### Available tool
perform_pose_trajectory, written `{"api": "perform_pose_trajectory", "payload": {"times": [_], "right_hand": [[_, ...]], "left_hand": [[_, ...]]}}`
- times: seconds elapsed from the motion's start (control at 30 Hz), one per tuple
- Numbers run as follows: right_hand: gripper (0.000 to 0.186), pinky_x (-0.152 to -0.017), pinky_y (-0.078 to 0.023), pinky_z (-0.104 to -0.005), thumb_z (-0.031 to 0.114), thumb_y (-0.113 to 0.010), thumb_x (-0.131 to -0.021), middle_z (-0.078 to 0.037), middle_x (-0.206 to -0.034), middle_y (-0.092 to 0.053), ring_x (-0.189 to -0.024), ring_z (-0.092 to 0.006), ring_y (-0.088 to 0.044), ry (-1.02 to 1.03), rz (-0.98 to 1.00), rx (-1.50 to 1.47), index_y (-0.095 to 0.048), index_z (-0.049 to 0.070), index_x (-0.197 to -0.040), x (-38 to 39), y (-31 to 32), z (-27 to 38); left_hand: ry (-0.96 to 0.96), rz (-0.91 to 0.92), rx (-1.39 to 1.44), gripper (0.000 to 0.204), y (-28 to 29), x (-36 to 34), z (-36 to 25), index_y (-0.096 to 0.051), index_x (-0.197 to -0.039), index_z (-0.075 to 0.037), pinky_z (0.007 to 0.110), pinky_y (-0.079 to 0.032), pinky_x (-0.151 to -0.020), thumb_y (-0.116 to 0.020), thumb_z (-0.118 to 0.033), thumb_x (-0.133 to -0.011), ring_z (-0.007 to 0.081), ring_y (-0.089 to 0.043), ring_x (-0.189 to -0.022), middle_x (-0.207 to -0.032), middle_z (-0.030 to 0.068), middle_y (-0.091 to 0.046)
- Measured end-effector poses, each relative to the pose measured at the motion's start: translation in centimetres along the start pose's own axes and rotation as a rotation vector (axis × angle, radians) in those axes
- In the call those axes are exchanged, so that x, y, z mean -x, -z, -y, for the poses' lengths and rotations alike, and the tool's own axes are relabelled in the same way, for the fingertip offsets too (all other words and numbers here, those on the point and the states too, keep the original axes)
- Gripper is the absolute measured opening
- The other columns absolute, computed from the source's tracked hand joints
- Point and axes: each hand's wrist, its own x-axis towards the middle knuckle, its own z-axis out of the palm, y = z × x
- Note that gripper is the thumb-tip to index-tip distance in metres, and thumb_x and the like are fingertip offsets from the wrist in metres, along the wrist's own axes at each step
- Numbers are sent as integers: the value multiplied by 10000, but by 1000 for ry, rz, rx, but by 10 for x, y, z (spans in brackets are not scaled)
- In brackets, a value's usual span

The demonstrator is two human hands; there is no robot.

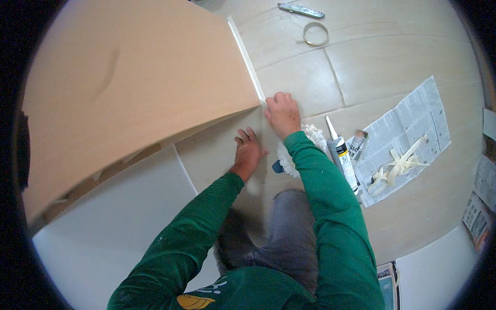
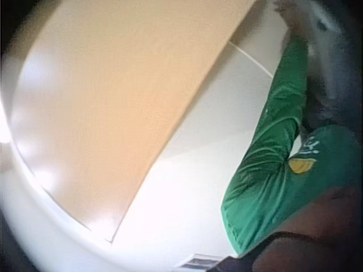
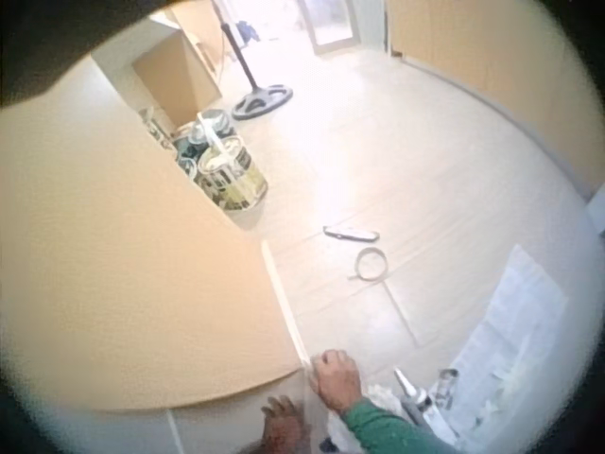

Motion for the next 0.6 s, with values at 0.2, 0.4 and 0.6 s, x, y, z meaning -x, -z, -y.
{"api": "perform_pose_trajectory", "payload": {"times": [0.2,0.4,0.6], "right_hand": [[114,-804,-555,-482,189,-669,-896,-117,-970,-618,-987,-339,-619,-37,36,-49,-675,83,-856,-26,10,-9],[150,-769,-586,-478,201,-648,-920,-123,-954,-646,-956,-341,-658,17,19,71,-692,71,-859,-83,64,-12],[153,-769,-588,-469,222,-667,-924,-114,-965,-655,-944,-321,-667,89,-68,159,-728,86,-888,-149,128,-10]], "left_hand": [[-39,18,-86,1047,4,2,-2,-304,-1473,226,626,-423,-1103,-770,-496,-874,617,-420,-1355,-1508,437,-360],[-98,-23,-135,1051,-12,-4,6,-339,-1446,236,618,-430,-1097,-763,-531,-866,579,-426,-1372,-1510,382,-395],[-105,-65,-160,1042,-14,-5,9,-366,-1433,228,622,-430,-1095,-769,-541,-857,570,-432,-1372,-1486,381,-414]]}}
